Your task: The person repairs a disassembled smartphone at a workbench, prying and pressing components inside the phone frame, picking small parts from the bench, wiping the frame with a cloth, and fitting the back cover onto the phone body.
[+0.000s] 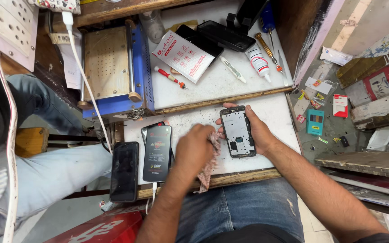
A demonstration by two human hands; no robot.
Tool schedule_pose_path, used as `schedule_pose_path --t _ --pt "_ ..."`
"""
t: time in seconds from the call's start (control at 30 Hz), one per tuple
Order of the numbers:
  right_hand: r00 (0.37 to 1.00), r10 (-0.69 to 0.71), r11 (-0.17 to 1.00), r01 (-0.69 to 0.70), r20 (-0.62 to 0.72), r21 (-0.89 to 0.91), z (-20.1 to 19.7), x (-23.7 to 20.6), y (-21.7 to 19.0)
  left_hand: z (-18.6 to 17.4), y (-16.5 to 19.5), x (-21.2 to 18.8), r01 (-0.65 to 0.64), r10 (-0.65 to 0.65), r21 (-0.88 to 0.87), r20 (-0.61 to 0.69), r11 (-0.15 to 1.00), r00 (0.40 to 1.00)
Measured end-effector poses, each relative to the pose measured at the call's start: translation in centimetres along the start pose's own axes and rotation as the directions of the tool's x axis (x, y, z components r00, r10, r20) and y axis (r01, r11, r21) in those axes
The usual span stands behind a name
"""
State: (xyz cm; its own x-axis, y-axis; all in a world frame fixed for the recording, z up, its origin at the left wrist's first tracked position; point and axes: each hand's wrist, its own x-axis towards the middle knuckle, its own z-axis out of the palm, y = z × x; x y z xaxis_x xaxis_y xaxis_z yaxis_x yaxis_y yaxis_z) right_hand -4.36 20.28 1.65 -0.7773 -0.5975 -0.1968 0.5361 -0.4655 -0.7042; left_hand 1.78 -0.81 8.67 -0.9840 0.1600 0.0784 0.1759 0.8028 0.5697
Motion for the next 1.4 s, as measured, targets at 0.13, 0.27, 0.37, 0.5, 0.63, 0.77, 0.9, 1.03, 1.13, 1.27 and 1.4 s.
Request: schedule_pose_path --t 0.13,0.27,0.37,0.5,0.63,0.77,0.9,1.03,1.13,1.27,1.4 --pt "0.999 0.032 0.999 -0.032 0.009 0.040 0.1 0.1 -0.1 -6.2 0.1 6.8 -0.065 0.080 0.052 -0.358 0.997 0.930" --pt "0.996 0.074 0.996 -0.076 0.054 0.049 0.7 -0.2 -0.5 -7.3 1.4 7.3 -0.166 0.228 0.182 -0.410 0.969 0.883" --pt "0.987 0.120 0.993 -0.119 0.110 -0.016 1.1 -0.8 -1.1 -3.8 2.4 4.9 -0.237 0.227 -0.055 -0.142 0.970 0.963" --pt "0.962 0.199 0.978 -0.182 0.187 -0.105 1.5 -1.7 -1.6 0.3 1.1 2.5 -0.022 0.035 -0.235 0.050 0.972 0.998" --pt "0.941 0.181 0.982 -0.187 0.284 -0.007 1.2 -2.0 -2.5 2.0 -1.4 0.6 0.279 -0.232 -0.447 0.157 0.850 0.960" --pt "0.996 0.000 0.987 -0.014 0.086 0.158 0.3 -1.9 -3.3 3.4 -2.5 -2.1 0.148 -0.321 -0.800 -0.058 0.581 0.945" --pt "0.984 -0.163 0.968 0.146 0.070 0.203 -0.8 -1.5 -2.6 5.1 -1.6 -3.8 0.162 -0.362 -0.870 -0.021 0.466 0.932" --pt "0.984 -0.172 0.975 0.162 0.055 0.150 -1.5 -1.7 -1.5 5.6 -0.5 -4.2 0.304 -0.410 -0.765 0.058 0.567 0.910" --pt "0.983 -0.167 0.971 0.149 0.083 0.186 -1.4 -1.7 -1.3 5.1 -0.2 -4.2 0.292 -0.351 -0.695 0.061 0.657 0.934" --pt "0.989 -0.145 0.986 0.141 0.036 0.092 -0.7 -1.7 -1.5 4.4 -0.1 -4.2 0.298 -0.308 -0.642 0.101 0.707 0.946" --pt "0.990 -0.141 0.988 0.139 0.021 0.060 -0.3 -1.8 -1.7 4.5 -0.1 -4.1 0.298 -0.292 -0.617 0.114 0.728 0.949"
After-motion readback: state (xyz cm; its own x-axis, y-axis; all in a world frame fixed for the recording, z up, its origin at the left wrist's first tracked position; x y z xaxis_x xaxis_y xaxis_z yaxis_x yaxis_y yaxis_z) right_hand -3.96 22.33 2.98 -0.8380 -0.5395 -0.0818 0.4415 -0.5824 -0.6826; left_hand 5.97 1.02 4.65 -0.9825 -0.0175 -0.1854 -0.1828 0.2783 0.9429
